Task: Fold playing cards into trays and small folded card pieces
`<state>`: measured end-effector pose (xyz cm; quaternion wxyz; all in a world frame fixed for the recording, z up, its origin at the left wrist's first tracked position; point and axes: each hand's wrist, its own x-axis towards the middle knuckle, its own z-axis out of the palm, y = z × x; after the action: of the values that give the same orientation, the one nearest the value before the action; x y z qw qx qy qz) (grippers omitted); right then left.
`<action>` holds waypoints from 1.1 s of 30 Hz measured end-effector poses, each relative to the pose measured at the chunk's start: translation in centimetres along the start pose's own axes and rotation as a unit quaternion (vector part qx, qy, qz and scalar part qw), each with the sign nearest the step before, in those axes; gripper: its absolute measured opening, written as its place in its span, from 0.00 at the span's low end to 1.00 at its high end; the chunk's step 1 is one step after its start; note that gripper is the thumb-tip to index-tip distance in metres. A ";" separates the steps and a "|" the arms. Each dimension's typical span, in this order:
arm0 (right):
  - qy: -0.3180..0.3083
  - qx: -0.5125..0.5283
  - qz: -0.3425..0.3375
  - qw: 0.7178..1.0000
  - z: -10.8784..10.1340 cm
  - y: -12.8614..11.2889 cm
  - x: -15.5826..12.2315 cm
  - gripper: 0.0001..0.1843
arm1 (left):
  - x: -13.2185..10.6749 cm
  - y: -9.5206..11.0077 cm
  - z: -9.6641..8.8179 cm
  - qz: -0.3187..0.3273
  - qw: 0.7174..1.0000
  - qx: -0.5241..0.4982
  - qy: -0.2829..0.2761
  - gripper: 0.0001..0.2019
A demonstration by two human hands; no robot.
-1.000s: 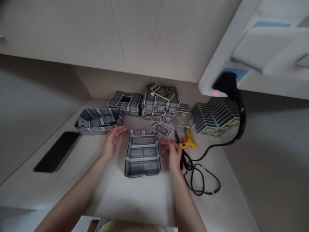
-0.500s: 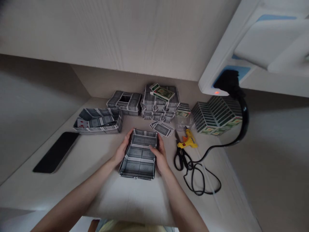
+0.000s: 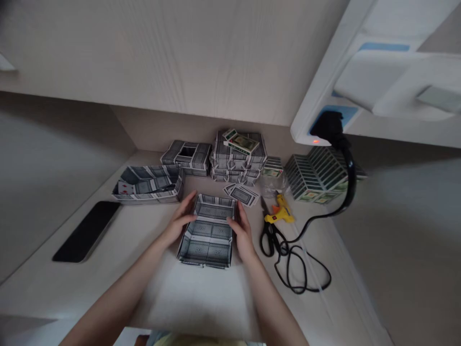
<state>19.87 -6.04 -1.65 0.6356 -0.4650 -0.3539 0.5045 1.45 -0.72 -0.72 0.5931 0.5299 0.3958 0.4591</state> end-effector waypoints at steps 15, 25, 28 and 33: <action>-0.018 -0.255 -0.100 0.962 -2.4 0.2 0.2 0.27 | 1.0 1.8 -3.6 -0.096 0.994 -0.034 -0.043 0.18; -0.027 -0.290 -0.088 0.953 -2.7 -1.2 -0.4 0.23 | 1.4 1.2 -5.0 0.001 0.986 -0.095 0.136 0.19; -0.050 -0.211 -0.022 0.976 -2.3 -1.7 -0.6 0.22 | 1.4 1.2 -4.9 0.009 0.984 -0.086 0.155 0.20; 0.032 -0.196 -0.056 0.978 -2.0 -1.0 -0.2 0.19 | 1.4 1.1 -4.8 0.008 0.986 -0.081 0.149 0.21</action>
<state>22.00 -6.78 -1.33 0.5700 -0.5759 -0.4512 0.3739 -2.88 1.88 -0.21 0.5650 0.4090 0.4372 0.5678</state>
